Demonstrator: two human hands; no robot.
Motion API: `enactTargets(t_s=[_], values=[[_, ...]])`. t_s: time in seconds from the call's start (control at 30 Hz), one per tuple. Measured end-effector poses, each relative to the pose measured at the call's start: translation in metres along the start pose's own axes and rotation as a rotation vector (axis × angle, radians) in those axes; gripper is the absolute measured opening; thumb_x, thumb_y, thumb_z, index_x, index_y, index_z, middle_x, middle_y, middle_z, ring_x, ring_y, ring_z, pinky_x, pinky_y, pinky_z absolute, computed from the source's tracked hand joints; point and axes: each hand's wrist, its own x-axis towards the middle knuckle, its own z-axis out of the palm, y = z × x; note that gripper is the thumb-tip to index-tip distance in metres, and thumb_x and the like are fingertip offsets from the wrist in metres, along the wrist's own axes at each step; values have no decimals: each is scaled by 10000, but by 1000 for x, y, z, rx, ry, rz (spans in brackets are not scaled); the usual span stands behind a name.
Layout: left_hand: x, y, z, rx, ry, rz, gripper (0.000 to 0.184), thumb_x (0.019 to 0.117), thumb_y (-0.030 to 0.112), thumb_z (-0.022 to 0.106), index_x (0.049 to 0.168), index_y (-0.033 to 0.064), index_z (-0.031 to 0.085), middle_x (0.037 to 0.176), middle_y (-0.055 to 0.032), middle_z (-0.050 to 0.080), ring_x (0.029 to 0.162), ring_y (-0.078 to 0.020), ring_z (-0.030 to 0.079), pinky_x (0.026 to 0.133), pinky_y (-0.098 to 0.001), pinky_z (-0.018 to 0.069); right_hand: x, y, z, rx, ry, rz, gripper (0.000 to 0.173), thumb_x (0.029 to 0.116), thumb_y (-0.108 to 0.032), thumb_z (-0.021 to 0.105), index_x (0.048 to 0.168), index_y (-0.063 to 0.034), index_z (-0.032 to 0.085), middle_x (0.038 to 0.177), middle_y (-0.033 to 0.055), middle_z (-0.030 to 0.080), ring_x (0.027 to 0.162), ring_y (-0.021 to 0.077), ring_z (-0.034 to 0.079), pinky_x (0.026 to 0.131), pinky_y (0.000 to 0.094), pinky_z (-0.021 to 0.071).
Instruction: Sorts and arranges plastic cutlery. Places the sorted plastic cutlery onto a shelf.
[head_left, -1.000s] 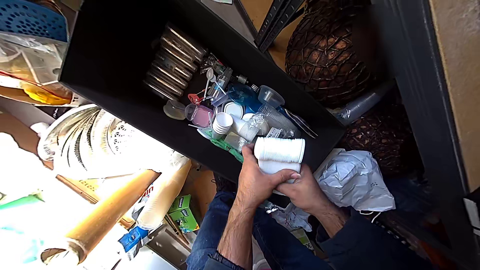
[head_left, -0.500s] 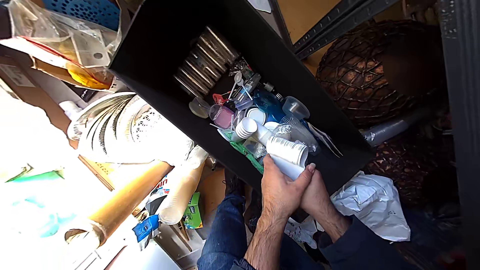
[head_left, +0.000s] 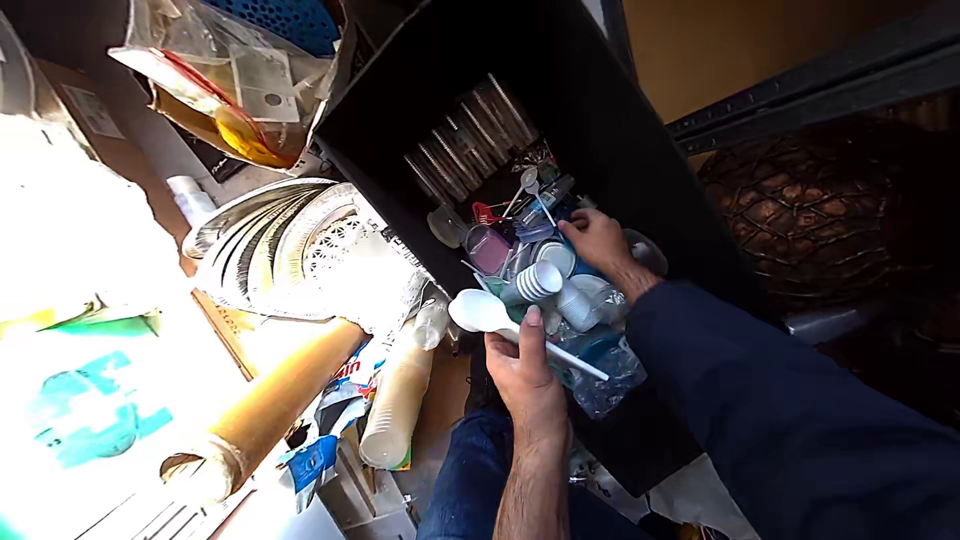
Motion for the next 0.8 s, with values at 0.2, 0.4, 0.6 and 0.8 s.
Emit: enactTargets(t_s=[0.2, 0.4, 0.6, 0.8], values=[[20, 34, -7, -125, 33, 17, 422, 916, 375, 730, 1153, 67, 566, 833, -64, 598, 707, -155, 634, 760, -386, 609, 70, -34, 50, -410, -105, 104, 454, 947, -323, 688, 1234, 19, 611, 1119, 309, 669, 1068, 493, 661, 857, 676, 516], [41, 58, -14, -210, 91, 78, 318, 947, 337, 687, 1090, 72, 584, 794, -44, 614, 723, -167, 655, 812, -441, 613, 55, -42, 37, -62, -117, 272, 256, 889, -156, 743, 1078, 14, 715, 1003, 227, 710, 869, 349, 704, 787, 570, 579], [47, 49, -8, -195, 142, 20, 318, 983, 327, 650, 1141, 65, 561, 805, -43, 595, 707, -149, 640, 772, -388, 613, 48, -59, 42, 468, -83, 333, 297, 960, -171, 719, 1205, -11, 669, 969, 126, 718, 677, 180, 686, 647, 363, 611], [60, 59, -15, -188, 192, 121, 435, 912, 367, 730, 1159, 62, 543, 829, -58, 612, 715, -146, 648, 773, -374, 616, 43, -168, 42, -32, -186, 562, 342, 931, -72, 619, 1245, 58, 586, 1222, 228, 647, 1047, 303, 685, 892, 459, 563]])
